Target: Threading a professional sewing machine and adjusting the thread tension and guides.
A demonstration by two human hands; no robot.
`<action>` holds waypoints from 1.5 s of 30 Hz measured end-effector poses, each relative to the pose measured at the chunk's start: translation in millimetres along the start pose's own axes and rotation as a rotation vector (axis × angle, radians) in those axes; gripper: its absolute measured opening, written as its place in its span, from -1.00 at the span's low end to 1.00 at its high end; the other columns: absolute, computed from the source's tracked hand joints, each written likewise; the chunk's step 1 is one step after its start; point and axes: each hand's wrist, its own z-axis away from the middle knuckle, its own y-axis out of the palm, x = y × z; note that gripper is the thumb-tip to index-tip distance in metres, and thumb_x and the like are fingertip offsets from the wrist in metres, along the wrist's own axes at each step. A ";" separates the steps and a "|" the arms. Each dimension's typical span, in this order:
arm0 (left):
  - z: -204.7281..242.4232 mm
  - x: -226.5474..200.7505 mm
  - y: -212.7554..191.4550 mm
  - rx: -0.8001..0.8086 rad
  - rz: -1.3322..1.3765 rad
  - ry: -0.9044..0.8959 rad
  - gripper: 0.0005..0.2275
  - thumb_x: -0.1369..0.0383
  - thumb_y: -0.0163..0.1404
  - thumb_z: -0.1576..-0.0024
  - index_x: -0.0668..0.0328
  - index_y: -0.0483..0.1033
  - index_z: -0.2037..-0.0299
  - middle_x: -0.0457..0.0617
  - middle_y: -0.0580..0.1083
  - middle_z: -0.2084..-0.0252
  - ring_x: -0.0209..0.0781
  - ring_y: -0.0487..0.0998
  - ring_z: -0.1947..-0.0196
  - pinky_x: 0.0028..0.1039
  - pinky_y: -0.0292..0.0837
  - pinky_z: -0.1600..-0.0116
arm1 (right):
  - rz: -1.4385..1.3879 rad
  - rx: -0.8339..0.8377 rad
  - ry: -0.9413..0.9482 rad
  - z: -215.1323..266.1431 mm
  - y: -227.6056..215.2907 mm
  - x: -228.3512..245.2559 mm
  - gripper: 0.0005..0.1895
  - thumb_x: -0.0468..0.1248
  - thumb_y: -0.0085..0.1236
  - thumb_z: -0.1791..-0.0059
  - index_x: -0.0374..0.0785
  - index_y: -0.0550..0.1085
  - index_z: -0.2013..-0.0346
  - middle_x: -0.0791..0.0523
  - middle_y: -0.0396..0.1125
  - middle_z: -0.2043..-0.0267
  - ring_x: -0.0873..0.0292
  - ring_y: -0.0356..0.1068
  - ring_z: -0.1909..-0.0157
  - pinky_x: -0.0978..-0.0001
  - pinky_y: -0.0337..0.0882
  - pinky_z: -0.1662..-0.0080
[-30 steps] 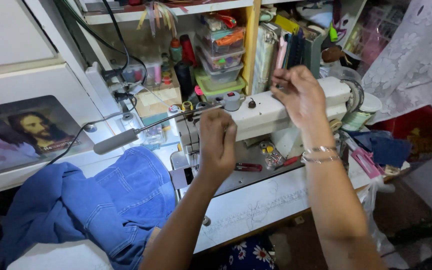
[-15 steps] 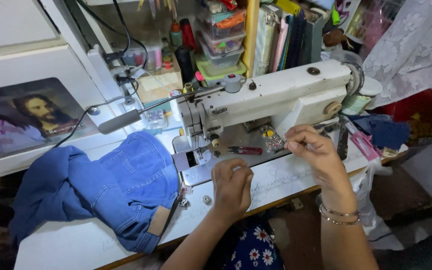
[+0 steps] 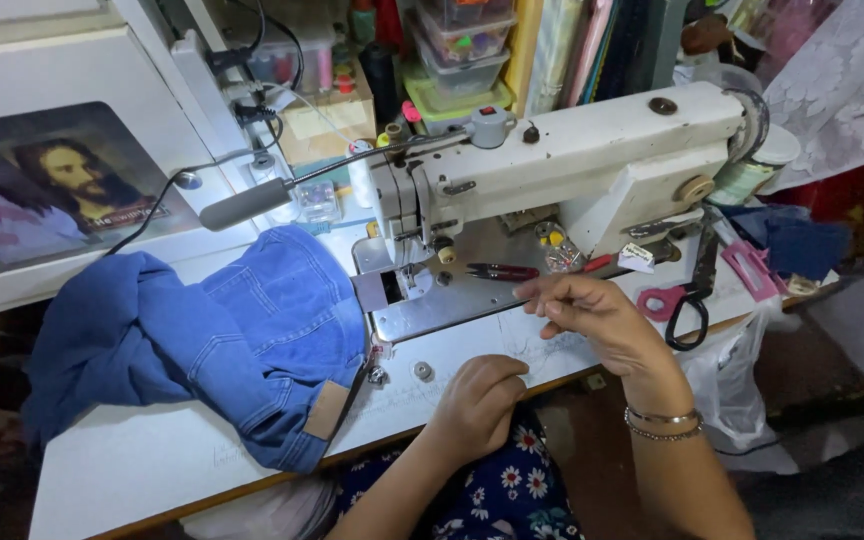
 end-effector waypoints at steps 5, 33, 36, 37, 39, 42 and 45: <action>7.3 -8.0 0.5 0.048 -0.001 0.003 -0.95 0.65 -0.18 -0.25 0.46 0.36 0.21 0.28 0.42 0.06 0.20 0.51 0.16 -0.14 0.48 0.04 | 0.009 0.083 0.013 -9.9 22.3 -4.1 -0.86 -0.34 0.16 0.00 -0.28 0.59 0.19 -0.06 0.53 -0.04 0.30 0.42 0.19 0.59 0.33 0.40; 23.4 -19.8 -13.0 -0.497 0.995 -1.373 -0.89 0.43 -0.02 -0.29 0.34 0.50 0.17 -0.01 0.39 0.47 -0.40 0.19 0.63 -0.67 0.08 0.48 | 0.762 0.016 0.003 49.9 27.5 19.5 -0.84 -0.28 0.15 0.00 -0.20 0.57 0.46 0.22 0.44 0.43 0.32 0.42 0.33 0.47 0.35 0.22; 24.1 -24.9 -13.6 -0.444 0.970 -1.364 -0.87 0.42 -0.05 -0.31 0.32 0.51 0.18 -0.04 0.42 0.49 -0.41 0.22 0.63 -0.66 0.10 0.47 | 0.714 0.192 -0.064 40.2 38.8 39.9 -0.79 -0.22 0.10 -0.02 -0.20 0.57 0.45 0.22 0.43 0.45 0.30 0.43 0.35 0.47 0.36 0.27; 23.6 -26.2 -14.1 -0.426 0.957 -1.340 -0.85 0.40 -0.07 -0.32 0.32 0.51 0.18 -0.04 0.43 0.46 -0.41 0.24 0.62 -0.66 0.11 0.47 | 0.680 0.305 -0.110 36.4 43.0 47.7 -0.77 -0.18 0.08 -0.04 -0.18 0.57 0.44 0.22 0.43 0.45 0.29 0.45 0.36 0.45 0.38 0.27; 25.6 -24.8 -11.6 -0.449 0.995 -1.322 -0.84 0.43 -0.12 -0.33 0.36 0.51 0.14 -0.02 0.46 0.43 -0.40 0.24 0.62 -0.64 0.10 0.48 | 0.619 0.388 -0.165 29.0 51.9 59.1 -0.78 -0.20 0.09 -0.04 -0.23 0.58 0.40 0.18 0.38 0.44 0.25 0.44 0.38 0.44 0.37 0.30; 27.3 -23.1 -11.3 -0.475 1.048 -1.294 -0.67 0.27 -0.23 -0.34 0.43 0.50 0.04 0.07 0.50 0.34 -0.32 0.29 0.57 -0.55 0.19 0.44 | 0.557 0.468 -0.267 13.4 62.0 59.6 -0.77 -0.23 0.08 -0.05 -0.31 0.56 0.37 0.14 0.32 0.43 0.22 0.39 0.38 0.42 0.36 0.30; 25.5 -22.5 -15.9 -0.513 1.137 -1.327 -0.46 0.01 -0.31 -0.30 0.40 0.51 -0.02 0.15 0.54 0.24 -0.24 0.35 0.52 -0.50 0.25 0.39 | 0.594 0.450 -0.274 -4.5 66.1 45.1 -0.79 -0.22 0.08 -0.06 -0.28 0.57 0.35 0.17 0.30 0.44 0.24 0.35 0.37 0.43 0.33 0.28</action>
